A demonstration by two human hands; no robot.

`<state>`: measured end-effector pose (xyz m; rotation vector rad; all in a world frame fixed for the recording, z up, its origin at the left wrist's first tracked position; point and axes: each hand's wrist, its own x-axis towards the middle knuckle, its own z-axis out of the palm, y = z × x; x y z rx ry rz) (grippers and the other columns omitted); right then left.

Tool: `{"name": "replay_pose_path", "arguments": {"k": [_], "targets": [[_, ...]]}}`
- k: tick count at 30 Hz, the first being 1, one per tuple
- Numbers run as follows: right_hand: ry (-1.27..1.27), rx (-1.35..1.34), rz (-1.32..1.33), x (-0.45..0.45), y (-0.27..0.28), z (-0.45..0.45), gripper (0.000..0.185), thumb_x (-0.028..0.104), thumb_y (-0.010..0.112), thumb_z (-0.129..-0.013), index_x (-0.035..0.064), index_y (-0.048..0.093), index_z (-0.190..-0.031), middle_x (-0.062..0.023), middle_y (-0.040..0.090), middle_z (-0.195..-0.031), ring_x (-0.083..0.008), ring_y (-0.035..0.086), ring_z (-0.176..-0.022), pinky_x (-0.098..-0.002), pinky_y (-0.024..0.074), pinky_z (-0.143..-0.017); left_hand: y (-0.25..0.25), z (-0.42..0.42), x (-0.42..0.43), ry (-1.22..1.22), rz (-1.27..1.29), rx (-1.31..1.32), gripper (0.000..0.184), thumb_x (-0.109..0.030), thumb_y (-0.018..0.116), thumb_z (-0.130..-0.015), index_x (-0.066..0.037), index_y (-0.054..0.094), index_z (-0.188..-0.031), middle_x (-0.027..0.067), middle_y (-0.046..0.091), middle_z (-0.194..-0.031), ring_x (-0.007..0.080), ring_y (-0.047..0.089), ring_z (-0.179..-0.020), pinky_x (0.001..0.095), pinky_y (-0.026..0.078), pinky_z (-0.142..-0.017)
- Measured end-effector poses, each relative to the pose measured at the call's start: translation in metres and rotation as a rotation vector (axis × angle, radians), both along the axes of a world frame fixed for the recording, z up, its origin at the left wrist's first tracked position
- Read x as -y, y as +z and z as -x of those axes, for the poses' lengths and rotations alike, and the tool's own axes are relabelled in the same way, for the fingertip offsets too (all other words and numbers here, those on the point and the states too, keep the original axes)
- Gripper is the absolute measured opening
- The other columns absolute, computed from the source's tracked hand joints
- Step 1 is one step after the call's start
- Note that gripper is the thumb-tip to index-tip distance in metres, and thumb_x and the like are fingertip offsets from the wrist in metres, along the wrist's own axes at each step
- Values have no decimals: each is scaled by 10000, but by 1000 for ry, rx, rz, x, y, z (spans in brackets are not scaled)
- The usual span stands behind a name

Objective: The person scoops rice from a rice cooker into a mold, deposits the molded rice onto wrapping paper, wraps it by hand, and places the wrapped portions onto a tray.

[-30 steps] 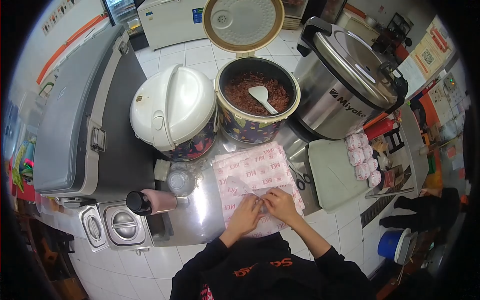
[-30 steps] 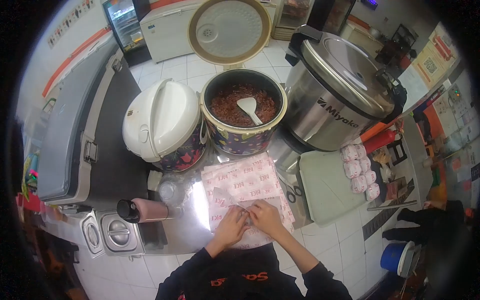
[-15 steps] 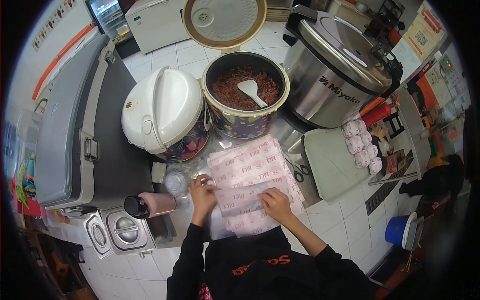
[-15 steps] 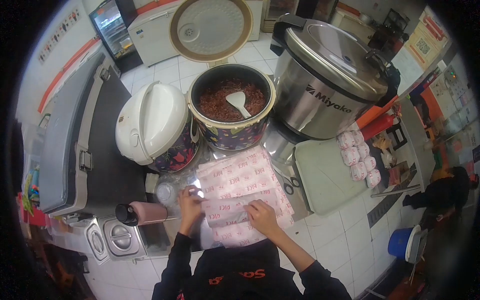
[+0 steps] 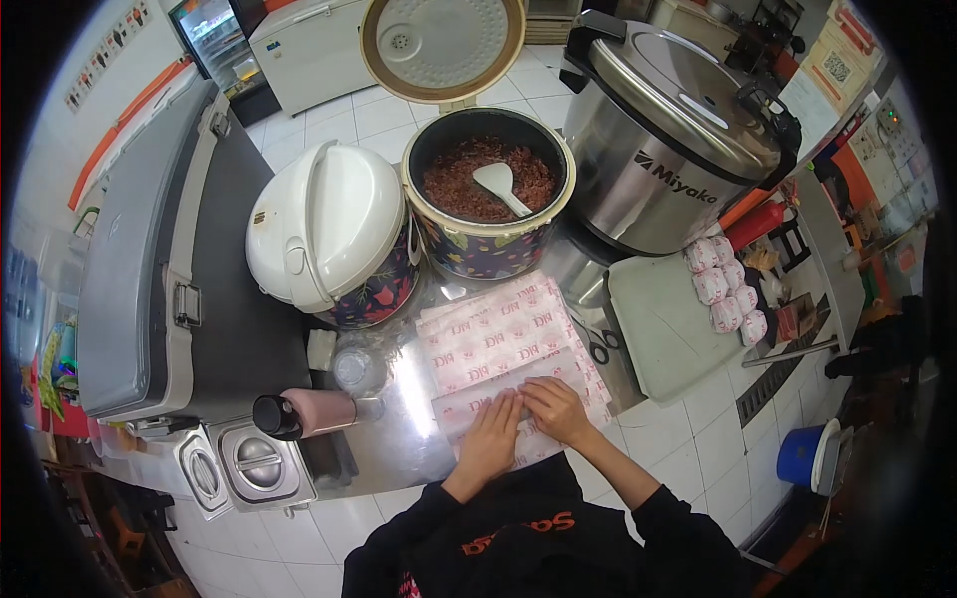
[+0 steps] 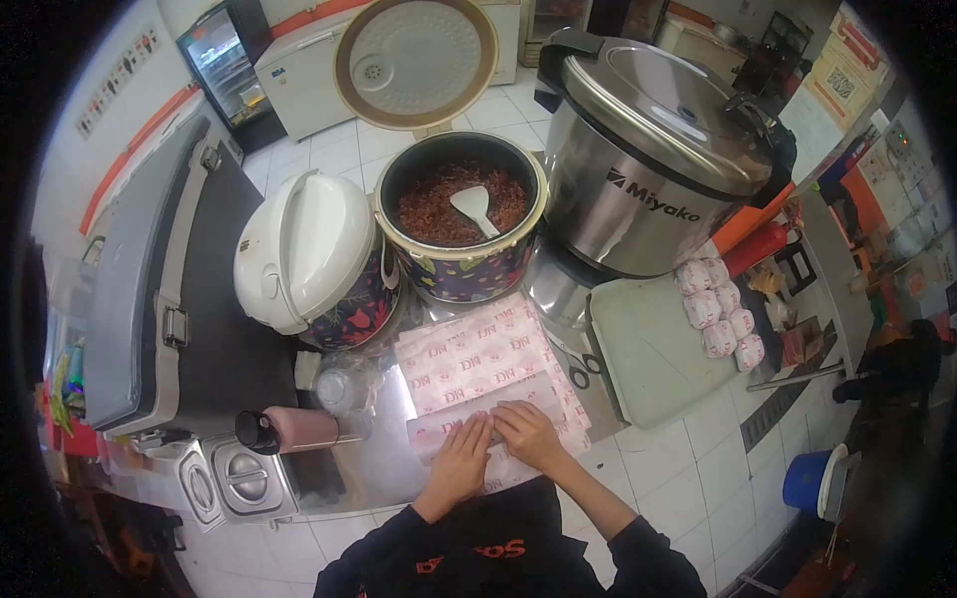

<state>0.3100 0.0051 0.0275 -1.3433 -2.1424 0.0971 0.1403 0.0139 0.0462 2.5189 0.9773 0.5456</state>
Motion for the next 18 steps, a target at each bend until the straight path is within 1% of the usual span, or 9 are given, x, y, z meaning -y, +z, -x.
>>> {"name": "replay_pose_path", "arguments": {"k": [4,6,7,9,10,13,15,16,18], "targets": [[44,1,73,15,6,-8,281,45,604,-654,19,587,-933,-102,577,-990,-244,550,-958,-345,448,-834,-16,17,10,47,76,62,443,-94,575,-708,23,472,-1123,190,483,-1127,333,467,-1051,402,380,-900],[84,-109,161,18,8,-15,304,41,607,-671,15,573,-971,-107,574,-1022,-247,546,-973,-353,444,-851,-19,26,8,137,188,169,407,-127,602,-707,11,499,-1075,184,493,-1098,327,495,-998,386,408,-862],[81,-112,161,20,6,-18,304,41,607,-671,15,573,-971,-107,574,-1022,-247,546,-973,-353,444,-851,-22,30,7,135,188,167,407,-127,602,-707,11,499,-1075,184,493,-1098,327,495,-998,386,408,-862],[6,-158,314,26,0,-25,310,26,606,-653,26,573,-962,-98,570,-1034,-245,543,-989,-357,440,-869,-33,37,8,128,219,165,328,-87,601,-694,4,533,-1002,163,521,-1063,325,505,-977,390,412,-842],[2,-158,316,26,-4,-27,310,26,606,-653,26,573,-962,-98,570,-1034,-245,543,-989,-357,440,-869,-39,41,7,124,221,164,328,-87,601,-694,4,533,-1002,163,521,-1063,325,505,-977,390,412,-842],[20,-121,224,19,-23,-39,301,11,601,-642,41,577,-940,-82,594,-986,-244,568,-929,-335,462,-817,-61,49,0,77,142,165,258,-37,583,-687,1,554,-941,139,547,-1018,323,524,-940,392,417,-831],[11,-131,210,12,-30,-47,271,20,611,-661,71,590,-927,-55,634,-840,-212,596,-819,-360,445,-766,-66,50,-5,221,298,247,222,4,572,-675,-2,560,-897,125,561,-1000,335,541,-884,396,446,-772],[8,-130,205,10,-33,-49,271,20,611,-661,71,590,-927,-55,634,-840,-212,596,-819,-360,445,-766,-67,49,-7,217,295,248,222,4,572,-675,-2,560,-897,125,561,-1000,335,541,-884,396,446,-772],[-76,-32,331,-2,-24,-41,208,43,616,-645,89,604,-847,-55,636,-732,-212,590,-720,-373,385,-771,-59,46,-15,260,390,277,251,18,580,-664,-6,566,-912,136,548,-971,354,546,-830,400,466,-689]]}}
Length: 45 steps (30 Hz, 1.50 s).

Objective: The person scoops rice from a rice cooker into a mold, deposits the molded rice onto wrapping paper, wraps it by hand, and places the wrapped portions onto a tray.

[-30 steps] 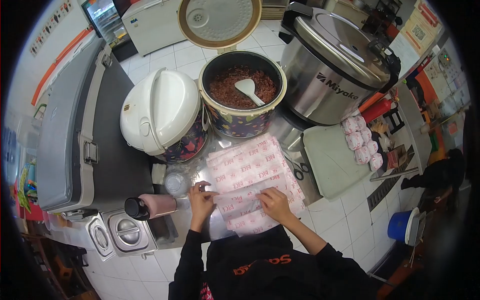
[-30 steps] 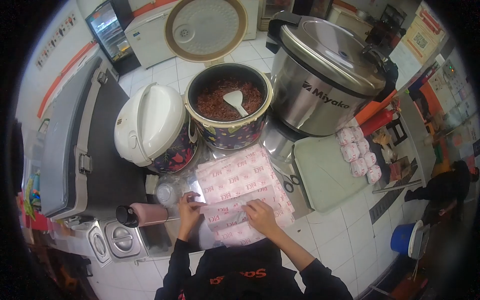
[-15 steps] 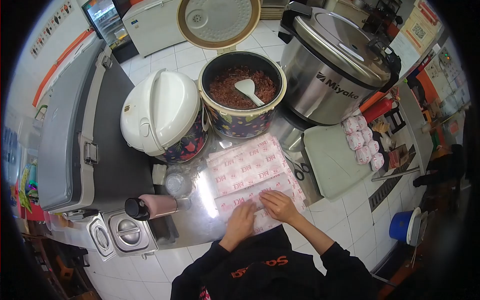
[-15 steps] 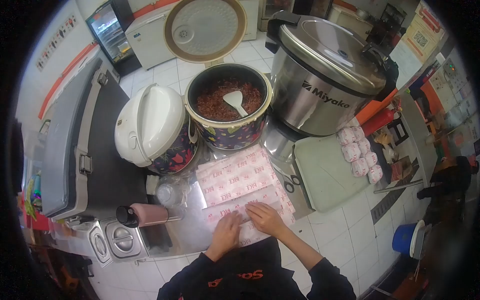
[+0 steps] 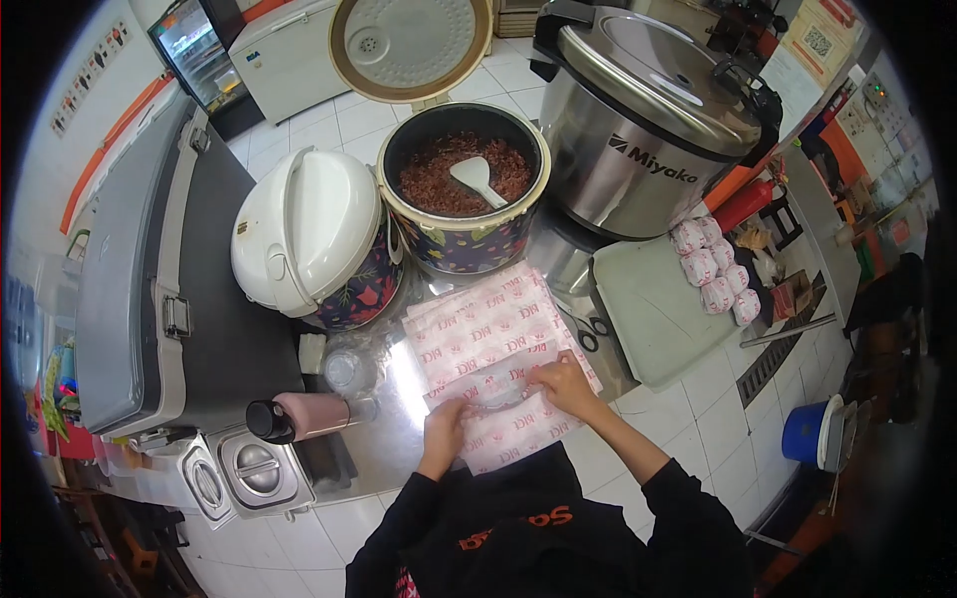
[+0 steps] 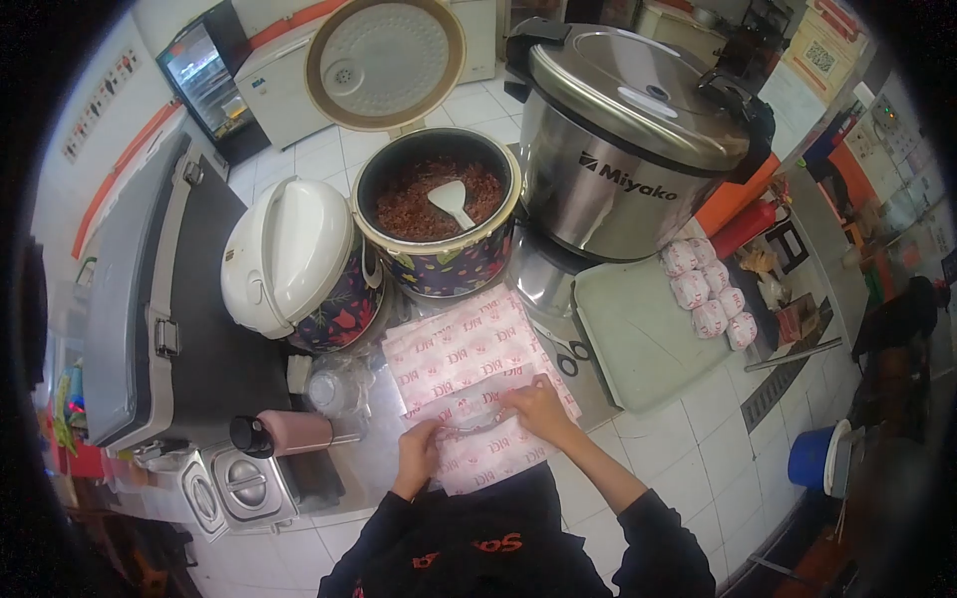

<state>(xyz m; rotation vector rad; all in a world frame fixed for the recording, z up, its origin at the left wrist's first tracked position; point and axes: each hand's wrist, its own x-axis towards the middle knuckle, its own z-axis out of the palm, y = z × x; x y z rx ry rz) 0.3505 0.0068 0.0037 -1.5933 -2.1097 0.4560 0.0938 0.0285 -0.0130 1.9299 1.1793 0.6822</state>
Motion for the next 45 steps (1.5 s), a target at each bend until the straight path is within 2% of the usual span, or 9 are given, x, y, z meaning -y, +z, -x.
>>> {"name": "replay_pose_path", "arguments": {"k": [7,9,12,16,20,26,34,36,45], "targets": [[-129,277,308,-45,38,34,123,127,637,-622,81,598,-730,-89,604,-672,-246,585,-728,-402,339,-779,50,-30,-21,327,-106,-329,252,-65,677,-625,-45,560,-846,104,507,-851,354,546,-730,416,430,-562],[-33,488,-267,-57,30,28,158,157,615,-659,60,593,-782,-114,596,-766,-275,579,-761,-400,357,-784,46,-20,-37,101,-407,-545,200,-109,668,-646,-29,555,-791,121,511,-851,319,527,-753,388,430,-623],[98,356,189,-51,28,23,154,168,582,-695,58,595,-801,-112,571,-861,-265,573,-802,-375,419,-752,29,-17,-30,23,-218,-524,169,-115,638,-668,-33,558,-792,115,515,-814,295,508,-726,359,412,-634],[34,282,-15,2,-7,28,336,193,530,-732,46,556,-1033,-122,547,-1005,-231,573,-840,-321,492,-697,3,-23,4,-57,-534,-282,200,-16,557,-609,-15,524,-805,137,502,-811,317,486,-747,417,401,-645],[-236,281,-157,39,-14,66,557,127,552,-695,-37,412,-1208,-191,416,-1238,-299,456,-1092,-387,356,-951,14,-28,25,-99,-552,-475,272,-9,541,-667,-1,490,-934,181,499,-1021,317,499,-935,393,409,-814],[-332,-960,173,1,0,103,612,200,619,-758,35,334,-1274,-157,398,-1200,-289,401,-1110,-348,321,-963,-11,-17,40,-267,-516,-613,659,-267,614,-700,30,378,-1238,224,440,-1177,366,424,-1073,455,352,-890],[-227,-1121,-60,4,61,-16,325,140,445,-892,80,464,-1211,-100,444,-1129,-210,421,-1079,-303,330,-926,91,-152,40,206,563,601,552,-139,523,-824,42,302,-1297,161,262,-1370,296,288,-1251,373,307,-984],[-313,-1308,-161,16,67,-60,305,142,413,-906,58,459,-1196,-92,466,-1153,-199,415,-1108,-300,305,-946,86,-193,29,315,667,1088,345,-78,525,-761,31,432,-1074,180,473,-1133,266,478,-1037,384,389,-877],[-880,-1617,-510,89,52,-177,530,210,502,-836,63,220,-1260,-119,328,-1210,-221,334,-1169,-350,291,-981,86,-407,41,-221,1057,827,426,-25,584,-726,-97,393,-1100,81,495,-1065,189,479,-1000,316,380,-873]]}}
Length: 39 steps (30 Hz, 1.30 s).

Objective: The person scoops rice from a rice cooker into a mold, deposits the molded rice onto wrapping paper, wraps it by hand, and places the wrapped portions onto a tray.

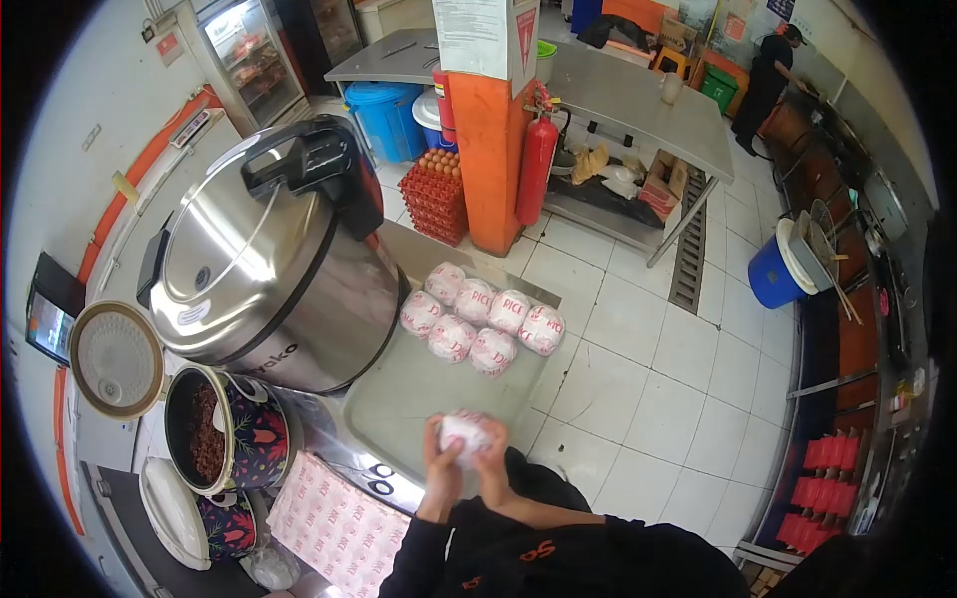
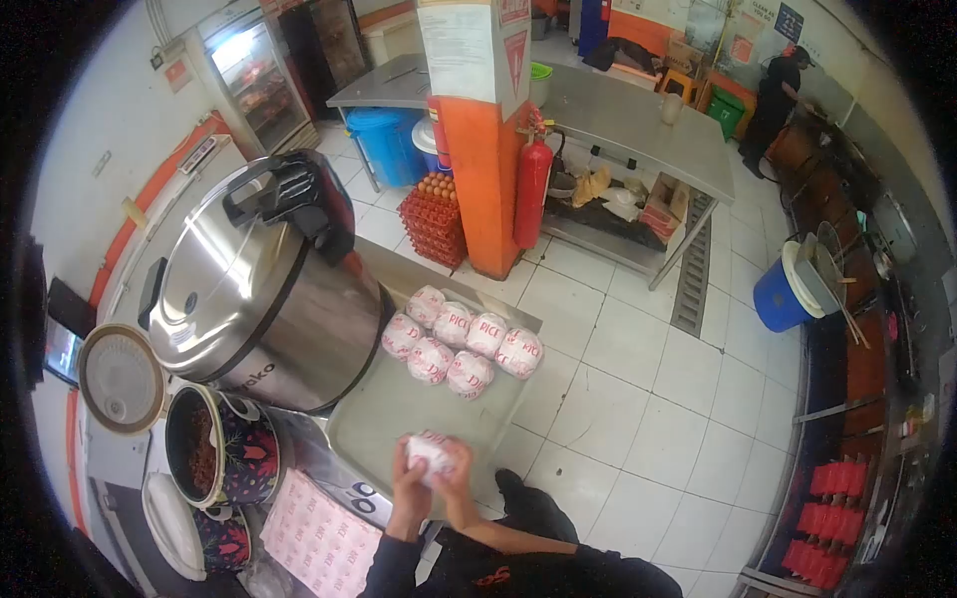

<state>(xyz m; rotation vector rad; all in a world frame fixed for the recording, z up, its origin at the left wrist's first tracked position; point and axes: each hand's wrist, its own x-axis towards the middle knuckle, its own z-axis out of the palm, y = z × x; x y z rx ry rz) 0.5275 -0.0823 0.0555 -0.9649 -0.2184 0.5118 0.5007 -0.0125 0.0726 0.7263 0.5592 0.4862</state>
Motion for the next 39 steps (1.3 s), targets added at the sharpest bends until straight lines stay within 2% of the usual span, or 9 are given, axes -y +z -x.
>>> {"name": "replay_pose_path", "arguments": {"k": [7,9,14,16,22,26,28,34,39], "targets": [[62,200,634,41,-30,-101,454,229,536,-846,85,357,-1238,-140,399,-1205,-195,410,-1105,-334,371,-894,-35,-80,24,-67,-49,-209,384,-39,624,-764,-90,405,-1076,94,565,-953,159,550,-849,259,446,-709],[134,34,530,53,-29,-127,407,207,531,-854,118,377,-1220,-120,462,-1130,-185,478,-1008,-317,418,-819,-59,-95,25,-26,-478,-358,341,-59,634,-767,-67,438,-1045,94,566,-952,149,544,-836,259,446,-691],[97,-249,485,55,-35,-149,393,188,606,-816,66,417,-1138,-108,596,-882,-148,581,-728,-242,468,-585,-54,-101,0,-284,-126,-401,412,-118,650,-764,-13,429,-1096,90,522,-976,150,517,-861,258,436,-711],[-94,-65,561,47,-55,-146,365,195,614,-812,46,408,-1074,-121,598,-839,-137,579,-703,-247,453,-525,-85,-86,-12,49,-864,-629,414,-121,584,-817,-21,380,-1163,105,491,-1022,169,520,-862,278,446,-714],[-156,221,839,38,-43,-144,394,175,627,-787,-12,389,-1040,-186,528,-886,-245,557,-749,-334,444,-600,-93,-121,-54,227,-274,-427,594,-142,631,-780,-8,274,-1235,116,412,-1063,181,479,-888,300,424,-756],[-260,488,946,38,-39,-148,411,172,628,-776,-17,390,-1052,-195,457,-944,-312,510,-840,-366,430,-694,-101,-120,-48,236,-302,-384,659,-152,652,-760,-8,247,-1259,127,401,-1053,183,471,-881,299,424,-751],[-237,496,959,32,-33,-150,405,177,629,-775,-17,401,-1048,-185,410,-1007,-327,483,-896,-374,414,-740,-104,-111,-43,129,-800,-686,709,-159,667,-747,-14,213,-1272,136,391,-1067,191,474,-890,298,423,-751],[-258,818,1213,37,-12,-140,459,77,627,-739,20,408,-1139,-164,386,-1033,-261,477,-847,-312,418,-778,-86,-102,5,-8,-356,-531,705,-126,662,-745,-13,212,-1276,151,399,-1089,195,507,-844,293,444,-734],[-155,428,928,34,-44,-146,495,-43,564,-734,51,387,-1187,-154,400,-1086,-236,488,-914,-266,452,-759,-78,-105,-1,-35,-283,-324,639,-87,627,-766,-27,234,-1266,156,425,-1120,188,521,-880,295,460,-732]]}}
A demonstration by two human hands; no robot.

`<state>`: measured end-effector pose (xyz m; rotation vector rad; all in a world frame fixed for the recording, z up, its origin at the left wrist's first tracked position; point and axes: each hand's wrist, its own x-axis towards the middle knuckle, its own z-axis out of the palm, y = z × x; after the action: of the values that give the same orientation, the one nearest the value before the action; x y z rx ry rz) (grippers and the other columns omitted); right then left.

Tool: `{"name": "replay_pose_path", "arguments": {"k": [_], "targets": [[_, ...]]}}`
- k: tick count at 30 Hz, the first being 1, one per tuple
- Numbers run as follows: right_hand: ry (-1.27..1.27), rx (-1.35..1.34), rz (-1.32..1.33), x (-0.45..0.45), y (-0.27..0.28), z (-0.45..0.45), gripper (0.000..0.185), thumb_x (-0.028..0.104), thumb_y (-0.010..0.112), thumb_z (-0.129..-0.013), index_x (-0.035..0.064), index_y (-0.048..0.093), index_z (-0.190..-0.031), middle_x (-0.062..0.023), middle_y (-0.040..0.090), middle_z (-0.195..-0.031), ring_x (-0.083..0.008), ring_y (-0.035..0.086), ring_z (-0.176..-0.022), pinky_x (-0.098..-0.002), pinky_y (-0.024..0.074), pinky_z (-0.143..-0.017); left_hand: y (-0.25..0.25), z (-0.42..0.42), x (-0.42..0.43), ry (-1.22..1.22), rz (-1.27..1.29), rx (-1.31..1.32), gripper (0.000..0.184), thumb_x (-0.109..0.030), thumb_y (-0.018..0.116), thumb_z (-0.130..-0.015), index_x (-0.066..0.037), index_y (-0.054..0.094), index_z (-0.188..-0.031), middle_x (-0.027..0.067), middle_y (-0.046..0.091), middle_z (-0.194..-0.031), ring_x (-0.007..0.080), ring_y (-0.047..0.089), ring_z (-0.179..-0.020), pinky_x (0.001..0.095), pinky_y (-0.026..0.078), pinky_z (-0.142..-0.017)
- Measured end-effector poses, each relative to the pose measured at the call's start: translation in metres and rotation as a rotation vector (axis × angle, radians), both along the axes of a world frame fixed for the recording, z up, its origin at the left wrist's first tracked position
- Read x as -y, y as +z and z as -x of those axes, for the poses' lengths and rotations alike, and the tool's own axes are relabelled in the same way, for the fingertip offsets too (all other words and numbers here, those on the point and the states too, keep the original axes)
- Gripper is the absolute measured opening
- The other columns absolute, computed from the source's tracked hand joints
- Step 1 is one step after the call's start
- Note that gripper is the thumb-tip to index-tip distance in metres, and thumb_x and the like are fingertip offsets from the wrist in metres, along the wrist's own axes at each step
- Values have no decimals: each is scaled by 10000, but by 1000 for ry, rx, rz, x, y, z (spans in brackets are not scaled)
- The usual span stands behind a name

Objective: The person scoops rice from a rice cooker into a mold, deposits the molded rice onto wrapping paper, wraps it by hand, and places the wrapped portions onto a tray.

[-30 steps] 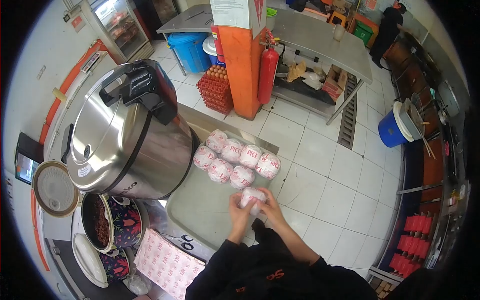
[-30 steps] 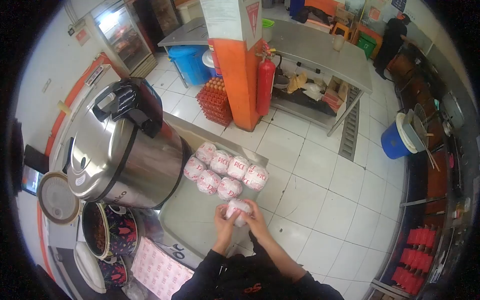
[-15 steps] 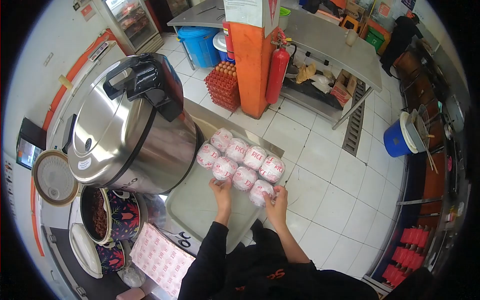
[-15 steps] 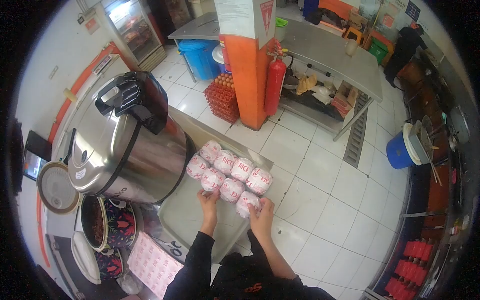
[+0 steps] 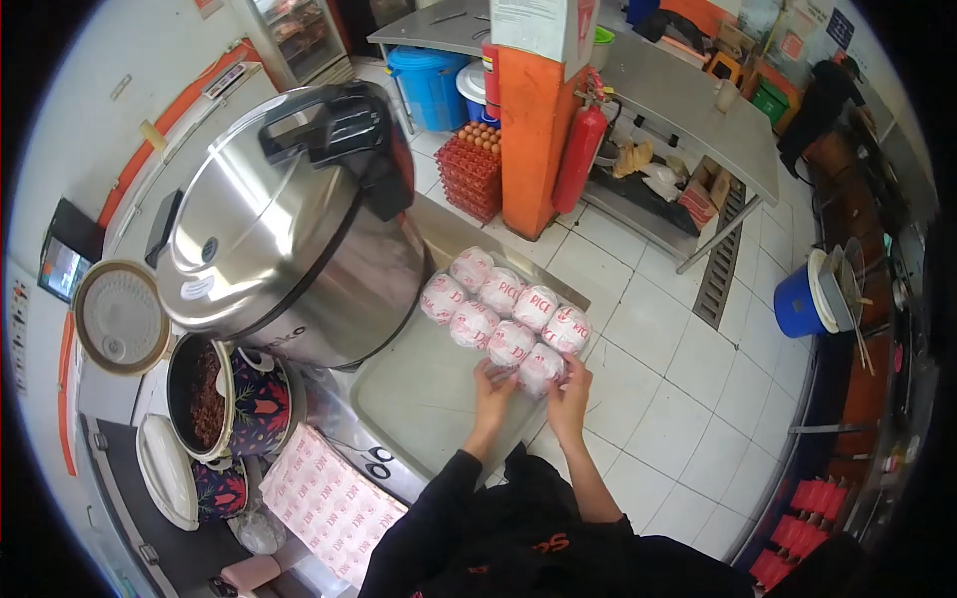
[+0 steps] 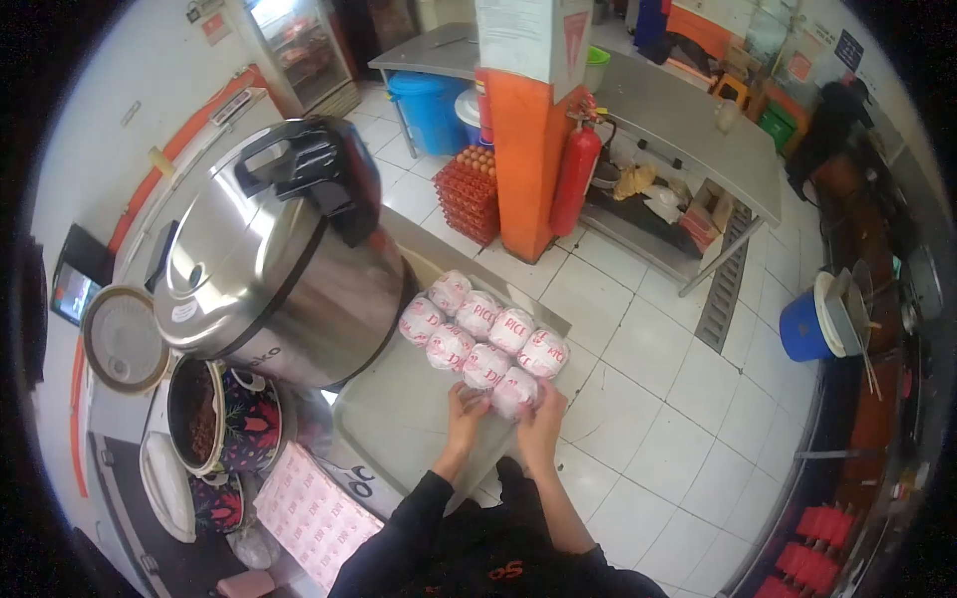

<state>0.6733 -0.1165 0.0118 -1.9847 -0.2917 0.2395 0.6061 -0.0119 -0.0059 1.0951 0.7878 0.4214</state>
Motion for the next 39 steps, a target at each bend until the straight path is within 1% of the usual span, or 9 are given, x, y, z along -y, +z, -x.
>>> {"name": "replay_pose_path", "arguments": {"k": [5,7,12,15,22,27,33,36,39], "targets": [[-6,329,1,11,-2,13,479,-112,509,-700,31,420,-1149,-152,436,-1101,-286,481,-983,-361,415,-809,17,89,-11,-116,-191,-90,559,-113,620,-763,-51,326,-1234,135,445,-1153,240,505,-987,346,404,-854],[121,535,90,-4,24,42,457,-94,520,-691,28,444,-1126,-169,452,-1097,-314,473,-991,-406,388,-827,49,177,-25,-38,-937,-418,474,-45,623,-694,-20,438,-1130,167,470,-1127,327,507,-971,382,426,-808],[839,481,248,-36,28,128,241,89,561,-725,32,556,-959,-132,529,-942,-315,491,-915,-398,392,-807,57,354,-39,439,-912,-709,449,-65,632,-688,-51,476,-1109,156,486,-1133,332,415,-1111,416,301,-944],[915,555,116,-84,42,182,243,111,601,-718,35,580,-948,-129,525,-925,-303,489,-883,-386,403,-760,58,459,-39,839,-939,-985,489,-48,619,-676,-27,449,-1134,181,454,-1142,351,401,-1090,428,303,-927],[975,914,-408,-302,160,288,147,64,534,-746,43,584,-882,-89,547,-822,-273,502,-787,-368,397,-699,28,550,-100,694,-949,-1378,717,-308,705,-621,-99,401,-1235,257,284,-1281,461,278,-1155,510,251,-971],[1279,1073,745,-416,167,337,235,242,649,-659,98,654,-844,-100,645,-875,-244,626,-808,-364,461,-683,27,564,-124,797,-701,-1292,738,-311,716,-605,-141,395,-1247,272,234,-1297,481,242,-1163,533,256,-963],[1203,1172,970,-450,168,340,223,216,643,-669,102,669,-859,-82,652,-901,-219,629,-850,-319,498,-706,26,555,-130,856,-804,-1513,794,-316,747,-538,-93,376,-1203,258,345,-1137,432,374,-1033,463,375,-847],[1147,1378,810,-470,187,328,139,166,599,-700,109,678,-799,-78,656,-832,-202,635,-799,-328,495,-639,39,560,-142,850,-523,-1268,746,-310,743,-537,-71,378,-1143,243,385,-1095,436,412,-1004,474,383,-823],[1185,1512,811,-484,195,329,116,168,590,-700,113,681,-748,-72,654,-767,-201,638,-738,-329,488,-609,35,565,-145,935,-584,-1206,697,-266,744,-533,-54,378,-1088,225,444,-1019,414,451,-970,465,389,-816]]}}
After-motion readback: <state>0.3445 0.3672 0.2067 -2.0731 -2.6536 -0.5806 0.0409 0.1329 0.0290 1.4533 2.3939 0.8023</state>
